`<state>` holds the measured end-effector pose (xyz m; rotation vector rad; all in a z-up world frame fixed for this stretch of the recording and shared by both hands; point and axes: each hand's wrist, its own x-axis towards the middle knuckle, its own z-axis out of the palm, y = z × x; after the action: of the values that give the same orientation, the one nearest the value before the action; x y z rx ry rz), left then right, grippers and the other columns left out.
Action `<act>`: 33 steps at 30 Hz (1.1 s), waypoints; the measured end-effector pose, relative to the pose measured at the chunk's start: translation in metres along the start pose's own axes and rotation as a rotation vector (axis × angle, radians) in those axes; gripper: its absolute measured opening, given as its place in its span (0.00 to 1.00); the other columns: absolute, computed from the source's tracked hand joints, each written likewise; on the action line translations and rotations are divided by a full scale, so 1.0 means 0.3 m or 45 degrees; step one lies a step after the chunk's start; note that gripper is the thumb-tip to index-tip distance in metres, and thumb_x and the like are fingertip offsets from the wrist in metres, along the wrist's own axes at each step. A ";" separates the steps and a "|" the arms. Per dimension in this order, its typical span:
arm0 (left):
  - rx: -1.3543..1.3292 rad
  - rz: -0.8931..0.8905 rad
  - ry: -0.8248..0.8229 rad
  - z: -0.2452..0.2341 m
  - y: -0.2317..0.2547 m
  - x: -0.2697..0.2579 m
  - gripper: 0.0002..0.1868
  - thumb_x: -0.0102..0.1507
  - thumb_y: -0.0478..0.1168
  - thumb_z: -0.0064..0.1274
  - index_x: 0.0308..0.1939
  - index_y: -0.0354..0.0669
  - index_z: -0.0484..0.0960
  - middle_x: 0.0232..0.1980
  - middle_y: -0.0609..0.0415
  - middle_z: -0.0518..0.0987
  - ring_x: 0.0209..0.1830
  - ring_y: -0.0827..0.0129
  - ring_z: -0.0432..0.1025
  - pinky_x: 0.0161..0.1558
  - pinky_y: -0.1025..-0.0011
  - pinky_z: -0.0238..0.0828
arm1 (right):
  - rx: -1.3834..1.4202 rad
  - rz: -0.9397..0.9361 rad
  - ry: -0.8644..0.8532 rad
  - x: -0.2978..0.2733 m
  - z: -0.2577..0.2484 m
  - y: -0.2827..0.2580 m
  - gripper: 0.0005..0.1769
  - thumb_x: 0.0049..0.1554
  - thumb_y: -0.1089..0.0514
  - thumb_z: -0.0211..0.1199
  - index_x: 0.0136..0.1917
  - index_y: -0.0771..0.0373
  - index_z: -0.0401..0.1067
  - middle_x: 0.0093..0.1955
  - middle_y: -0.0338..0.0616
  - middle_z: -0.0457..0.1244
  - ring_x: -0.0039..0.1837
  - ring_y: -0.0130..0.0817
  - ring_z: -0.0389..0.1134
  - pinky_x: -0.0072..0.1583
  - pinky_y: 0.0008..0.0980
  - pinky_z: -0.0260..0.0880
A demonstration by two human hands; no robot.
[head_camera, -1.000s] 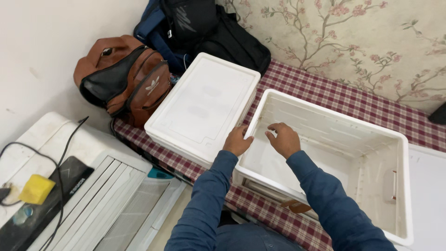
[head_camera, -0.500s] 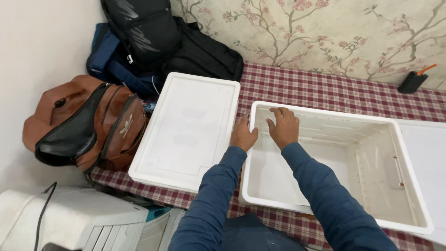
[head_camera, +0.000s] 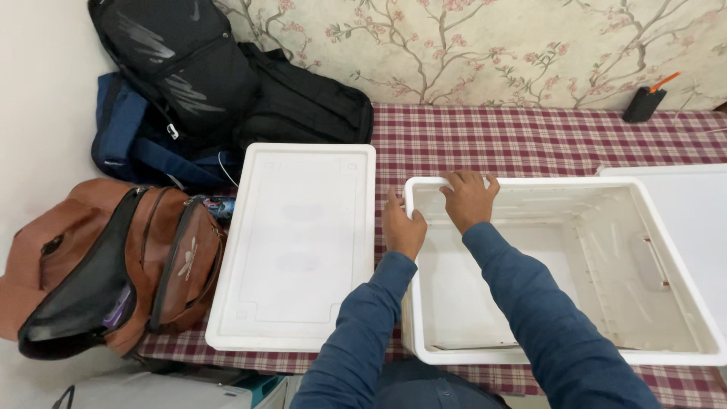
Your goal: The person assembles a white plastic cooler on a checkered tablecloth. They place the lid on the base, open it, attach the side handles, and then close the lid. The person repeats the process with a second cooler, demonstrating the assembly steps.
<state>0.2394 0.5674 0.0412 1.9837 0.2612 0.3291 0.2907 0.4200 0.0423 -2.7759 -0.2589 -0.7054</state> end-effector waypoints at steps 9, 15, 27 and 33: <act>-0.004 0.143 0.042 -0.020 0.025 -0.009 0.31 0.58 0.32 0.56 0.66 0.38 0.71 0.56 0.42 0.77 0.58 0.49 0.71 0.60 0.55 0.68 | 0.015 0.037 0.001 -0.003 -0.026 0.027 0.23 0.54 0.56 0.70 0.63 0.53 0.74 0.62 0.38 0.66 0.68 0.36 0.63 0.72 0.62 0.46; 0.052 0.041 -0.067 -0.018 -0.010 -0.008 0.31 0.59 0.34 0.56 0.67 0.38 0.69 0.57 0.42 0.75 0.60 0.49 0.70 0.60 0.56 0.68 | -0.130 0.016 -0.014 -0.051 -0.069 0.127 0.22 0.57 0.60 0.66 0.65 0.52 0.74 0.62 0.37 0.66 0.69 0.36 0.63 0.71 0.61 0.46; 0.635 0.125 -0.091 0.027 0.116 -0.006 0.48 0.55 0.39 0.62 0.76 0.34 0.56 0.73 0.35 0.57 0.75 0.44 0.50 0.69 0.44 0.46 | 0.033 -0.084 -0.013 -0.016 -0.127 0.208 0.14 0.60 0.58 0.65 0.60 0.52 0.76 0.56 0.34 0.67 0.65 0.35 0.65 0.72 0.57 0.48; 0.690 -0.007 -0.245 0.093 0.185 0.024 0.40 0.58 0.43 0.61 0.72 0.40 0.62 0.76 0.31 0.50 0.77 0.38 0.44 0.71 0.42 0.43 | -0.035 -0.101 -0.170 -0.003 -0.117 0.327 0.16 0.58 0.56 0.66 0.59 0.52 0.77 0.56 0.35 0.68 0.64 0.34 0.66 0.72 0.57 0.48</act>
<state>0.2577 0.5228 0.0810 2.5283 0.2488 0.0601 0.2975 0.3165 0.0509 -2.8566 -0.3902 -0.5456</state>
